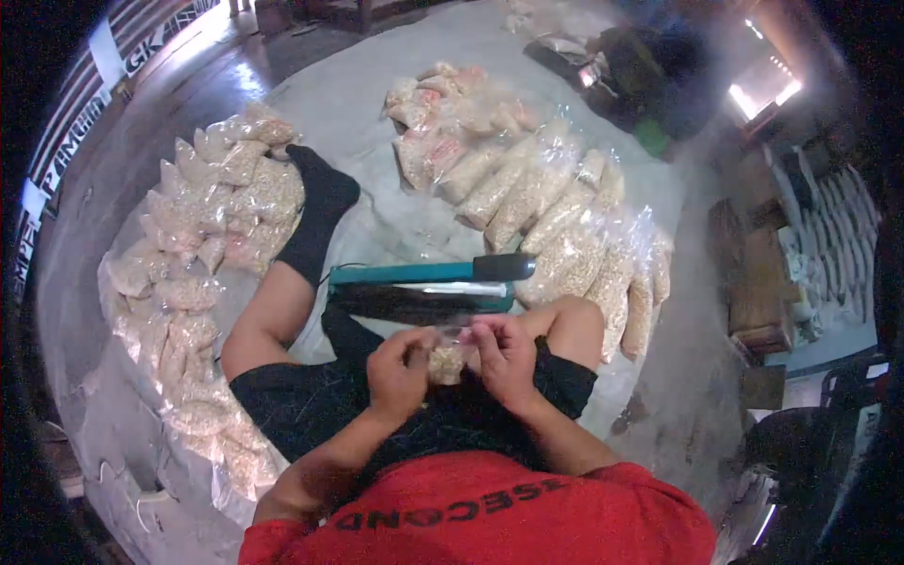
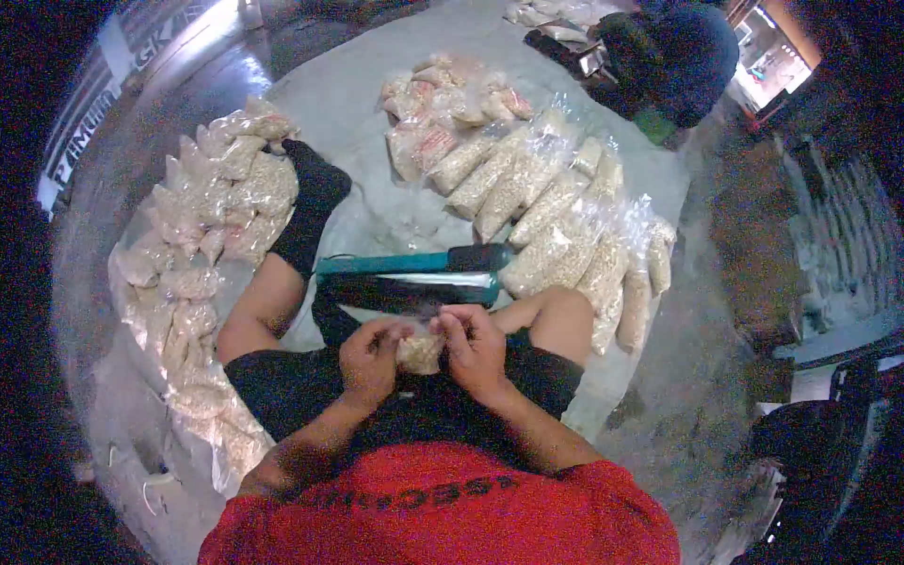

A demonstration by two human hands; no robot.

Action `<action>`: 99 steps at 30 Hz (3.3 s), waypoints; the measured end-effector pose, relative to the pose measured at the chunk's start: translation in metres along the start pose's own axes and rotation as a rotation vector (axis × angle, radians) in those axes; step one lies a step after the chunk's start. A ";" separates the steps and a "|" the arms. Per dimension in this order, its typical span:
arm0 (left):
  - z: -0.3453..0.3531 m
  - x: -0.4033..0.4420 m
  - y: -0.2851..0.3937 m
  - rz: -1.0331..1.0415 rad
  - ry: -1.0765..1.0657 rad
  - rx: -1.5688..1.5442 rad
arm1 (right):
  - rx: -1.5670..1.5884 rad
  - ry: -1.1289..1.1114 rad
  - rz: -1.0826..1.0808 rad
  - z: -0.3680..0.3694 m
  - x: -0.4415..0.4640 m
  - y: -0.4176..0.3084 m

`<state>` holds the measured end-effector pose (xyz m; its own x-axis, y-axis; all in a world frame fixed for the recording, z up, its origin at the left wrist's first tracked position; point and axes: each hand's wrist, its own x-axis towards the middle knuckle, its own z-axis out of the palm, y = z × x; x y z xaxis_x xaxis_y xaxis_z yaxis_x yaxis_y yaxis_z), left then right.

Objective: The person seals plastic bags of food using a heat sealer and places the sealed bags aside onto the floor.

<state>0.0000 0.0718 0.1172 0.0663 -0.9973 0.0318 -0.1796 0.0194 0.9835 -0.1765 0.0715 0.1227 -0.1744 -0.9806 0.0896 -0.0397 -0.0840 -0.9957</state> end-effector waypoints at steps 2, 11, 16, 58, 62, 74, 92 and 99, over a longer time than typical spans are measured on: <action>-0.011 -0.007 -0.023 0.007 -0.005 0.060 | -0.142 -0.041 0.077 -0.004 -0.017 0.045; -0.021 0.005 -0.026 -0.248 -0.039 -0.100 | -0.105 -0.136 0.084 -0.003 -0.016 0.059; -0.022 0.006 -0.044 -0.333 -0.069 -0.387 | 0.018 -0.010 0.102 0.003 -0.025 0.055; 0.023 0.080 -0.123 -0.717 -0.044 -0.820 | -0.131 0.197 0.395 0.024 0.055 0.158; 0.024 0.081 -0.129 -0.732 -0.001 -0.836 | -0.168 0.186 0.526 0.029 0.061 0.129; 0.024 0.083 -0.131 -0.734 0.043 -0.865 | -0.167 0.093 0.410 0.009 0.039 0.152; 0.028 0.081 -0.136 -0.719 0.015 -0.831 | -1.083 0.000 -0.486 -0.012 0.101 0.028; 0.027 0.081 -0.131 -0.718 0.034 -0.821 | -1.021 -0.157 -0.308 -0.027 0.110 0.081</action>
<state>0.0027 -0.0135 -0.0141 -0.0765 -0.7929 -0.6045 0.6208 -0.5123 0.5935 -0.2252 -0.0383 0.0524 0.1091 -0.9603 0.2566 -0.8752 -0.2152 -0.4333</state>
